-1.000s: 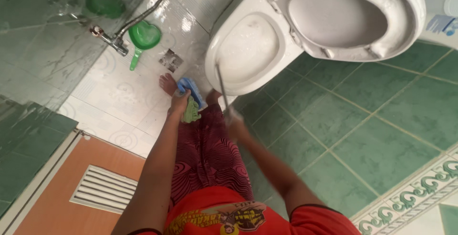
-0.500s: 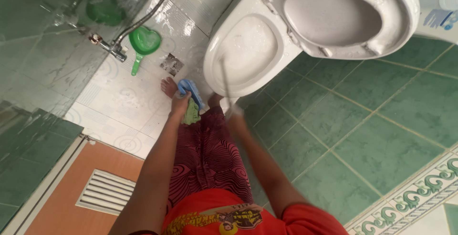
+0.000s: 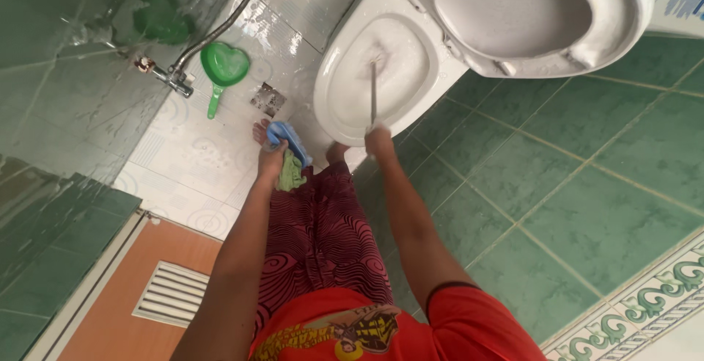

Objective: The person cleans a toilet by applying soap from a green bowl, scrubbing the seat and interior with a brush and a cloth, and rinsing the surfaces with water from a handheld sprayer.

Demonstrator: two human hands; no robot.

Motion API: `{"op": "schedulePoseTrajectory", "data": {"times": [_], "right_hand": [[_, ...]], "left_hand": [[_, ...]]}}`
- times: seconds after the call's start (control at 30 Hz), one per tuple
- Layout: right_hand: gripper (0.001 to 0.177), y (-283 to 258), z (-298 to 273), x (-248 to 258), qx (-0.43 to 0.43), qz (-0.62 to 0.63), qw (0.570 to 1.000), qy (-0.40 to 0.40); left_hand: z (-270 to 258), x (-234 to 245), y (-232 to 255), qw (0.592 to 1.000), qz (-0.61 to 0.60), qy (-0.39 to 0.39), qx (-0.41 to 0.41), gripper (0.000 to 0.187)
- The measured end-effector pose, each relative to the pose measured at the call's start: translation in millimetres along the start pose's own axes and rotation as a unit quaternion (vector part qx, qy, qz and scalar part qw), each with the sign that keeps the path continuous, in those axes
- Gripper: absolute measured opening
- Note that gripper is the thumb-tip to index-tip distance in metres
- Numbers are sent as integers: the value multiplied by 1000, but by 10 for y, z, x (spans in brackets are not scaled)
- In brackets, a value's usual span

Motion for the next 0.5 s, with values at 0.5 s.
{"op": "schedulePoseTrajectory", "data": {"times": [0.5], "right_hand": [[39, 253, -109, -126, 14, -37, 999, -25]], "left_hand": [[-119, -228, -49, 999, 17, -1, 43, 30]]}}
Point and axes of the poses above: each hand's wrist, its own z-axis towards the middle knuckle, its own x-axis out of the back of the hand, y = z × x, the point moved 3 cm from there along z, towards the middle knuckle, and after that the axes turned 12 degrees about y, right-handed, at the moved point
